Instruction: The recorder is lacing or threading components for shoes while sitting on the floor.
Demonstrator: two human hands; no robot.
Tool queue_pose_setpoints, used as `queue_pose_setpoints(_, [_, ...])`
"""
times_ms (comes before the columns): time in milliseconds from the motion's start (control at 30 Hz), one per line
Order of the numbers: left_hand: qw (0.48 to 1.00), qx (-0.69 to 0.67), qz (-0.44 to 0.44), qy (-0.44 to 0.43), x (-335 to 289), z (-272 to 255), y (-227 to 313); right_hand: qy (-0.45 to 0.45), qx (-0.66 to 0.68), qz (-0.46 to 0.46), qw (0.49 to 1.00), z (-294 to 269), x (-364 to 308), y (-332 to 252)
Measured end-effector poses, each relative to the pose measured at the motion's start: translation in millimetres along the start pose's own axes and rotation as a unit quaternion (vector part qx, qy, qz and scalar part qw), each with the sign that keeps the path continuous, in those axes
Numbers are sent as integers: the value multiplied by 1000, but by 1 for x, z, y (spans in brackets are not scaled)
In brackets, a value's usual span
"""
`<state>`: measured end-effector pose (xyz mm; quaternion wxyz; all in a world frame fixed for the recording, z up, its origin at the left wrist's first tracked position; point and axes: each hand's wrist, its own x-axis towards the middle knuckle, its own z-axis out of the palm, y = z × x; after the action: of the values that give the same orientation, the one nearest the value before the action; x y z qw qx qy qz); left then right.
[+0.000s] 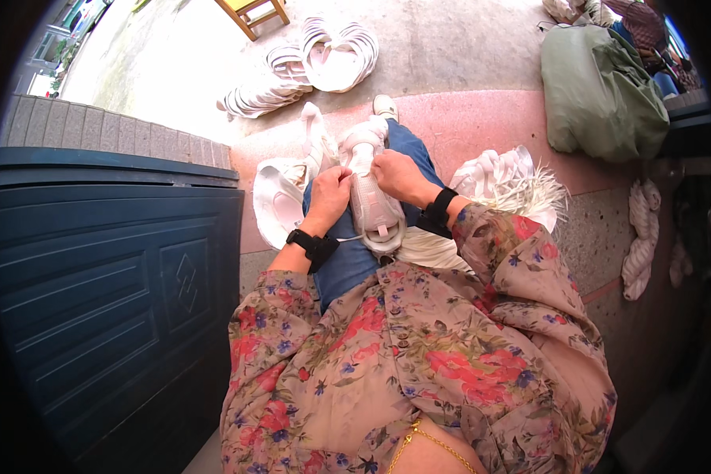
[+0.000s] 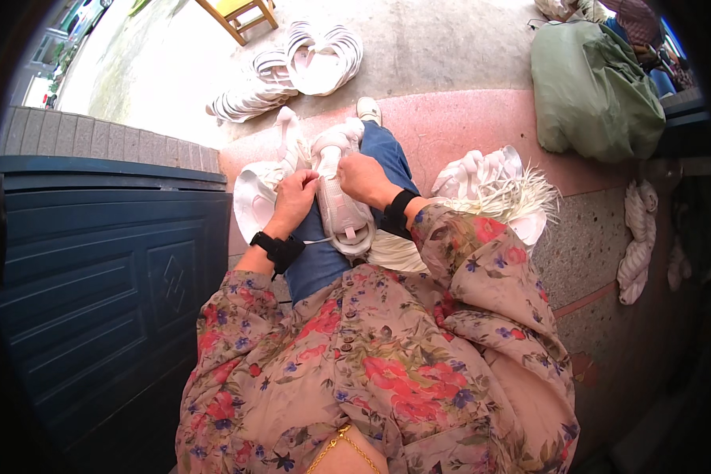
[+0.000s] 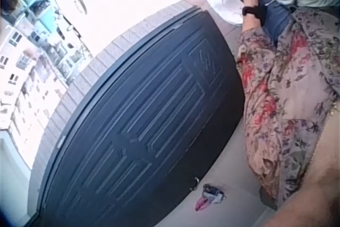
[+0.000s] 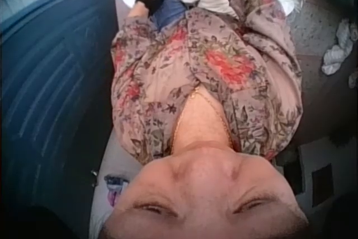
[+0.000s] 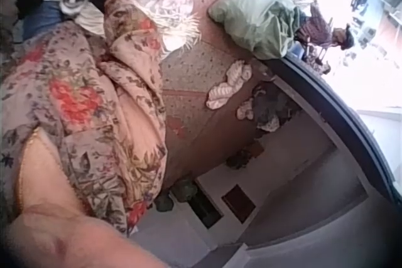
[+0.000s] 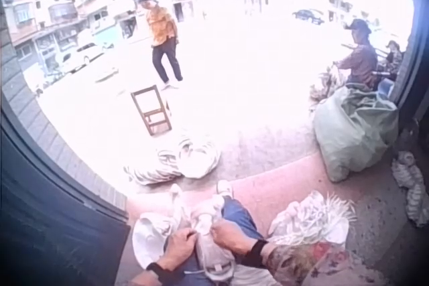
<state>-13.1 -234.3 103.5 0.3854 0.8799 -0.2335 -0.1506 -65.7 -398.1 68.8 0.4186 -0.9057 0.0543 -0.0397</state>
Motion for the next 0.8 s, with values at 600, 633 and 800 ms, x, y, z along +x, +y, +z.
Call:
queue_pose_setpoints(600, [993,96,62,-29,19,18,10,-30,107,109,988,-23,-15,-2])
queue_pose_setpoints(633, [991,117,60,-21,19,19,12,-26,109,112,987,-23,-16,-4])
queue_pose_setpoints(800, [992,118,39,3,15,26,16,-4,108,109,988,-23,-20,-8])
